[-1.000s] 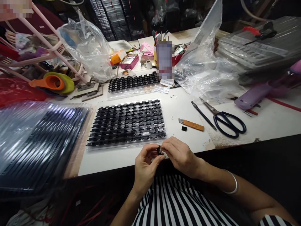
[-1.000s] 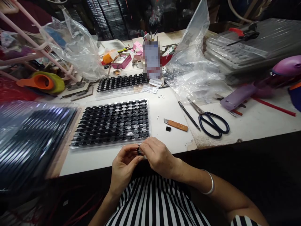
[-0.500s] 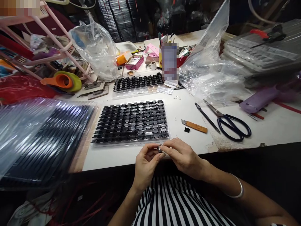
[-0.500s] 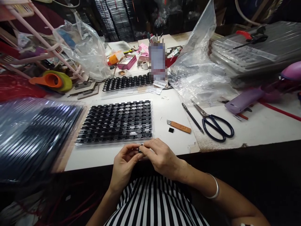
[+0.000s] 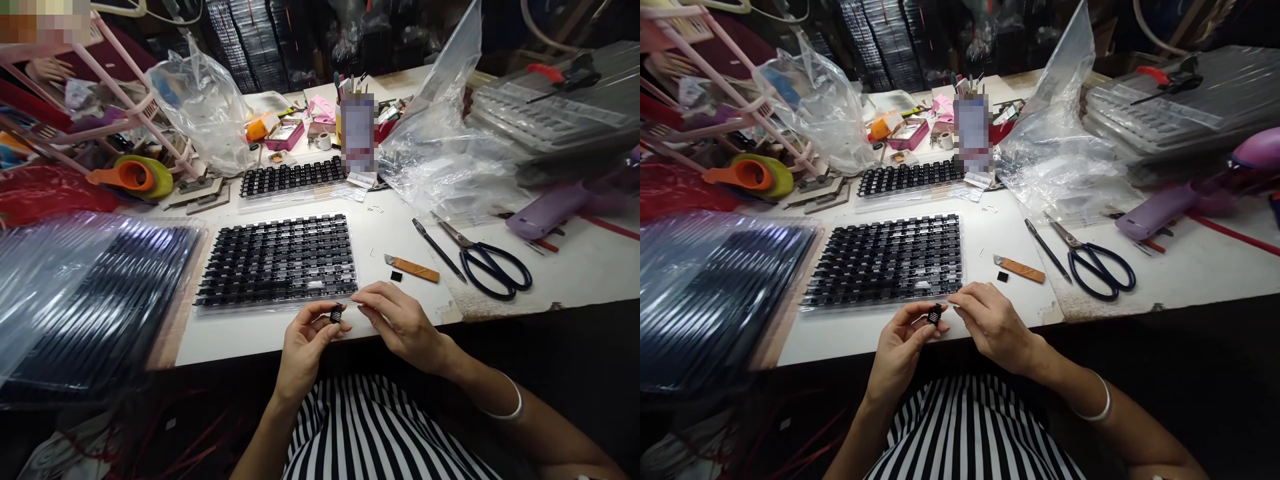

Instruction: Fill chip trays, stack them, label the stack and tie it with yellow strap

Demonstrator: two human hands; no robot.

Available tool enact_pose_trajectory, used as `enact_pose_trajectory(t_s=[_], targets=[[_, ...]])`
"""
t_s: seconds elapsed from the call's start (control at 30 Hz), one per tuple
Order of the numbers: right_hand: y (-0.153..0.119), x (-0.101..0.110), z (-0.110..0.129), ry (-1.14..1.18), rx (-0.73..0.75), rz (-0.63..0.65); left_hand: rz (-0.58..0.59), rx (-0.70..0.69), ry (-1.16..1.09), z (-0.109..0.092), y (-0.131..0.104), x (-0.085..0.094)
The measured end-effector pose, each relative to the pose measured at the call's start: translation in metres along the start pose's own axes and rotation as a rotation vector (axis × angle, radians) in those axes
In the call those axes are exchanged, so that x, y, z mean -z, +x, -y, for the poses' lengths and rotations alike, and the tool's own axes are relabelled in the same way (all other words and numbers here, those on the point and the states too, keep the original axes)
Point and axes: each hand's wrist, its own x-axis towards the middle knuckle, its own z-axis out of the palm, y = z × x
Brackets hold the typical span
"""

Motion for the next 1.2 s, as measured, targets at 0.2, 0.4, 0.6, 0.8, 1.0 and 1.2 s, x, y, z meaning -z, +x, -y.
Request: enact_pose_trajectory(t_s=[0.2,0.4,0.6,0.8,1.0,1.2], targets=[[0.002,0.0,0.005,0.11,-0.153,0.067,0.033,-0.029,0.03,0.0,0.001,-0.001],[0.005,-0.013,0.014,0.306,-0.288,0.124,0.012,-0.073,0.065,0.003,-0.001,-0.001],[0.009,-0.019,0.014,0.343,-0.345,0.119,-0.014,-0.058,0.041,0.004,-0.001,0.001],[0.009,-0.016,0.012,0.382,-0.413,0.137,-0.001,-0.054,0.021,0.003,0.0,0.001],[0.009,-0.007,0.008,0.354,-0.488,0.077,0.03,-0.016,-0.039,0.001,0.002,0.001],[0.012,-0.019,0.014,0.38,-0.462,0.1,0.017,-0.033,-0.073,0.002,0.001,0.002]])
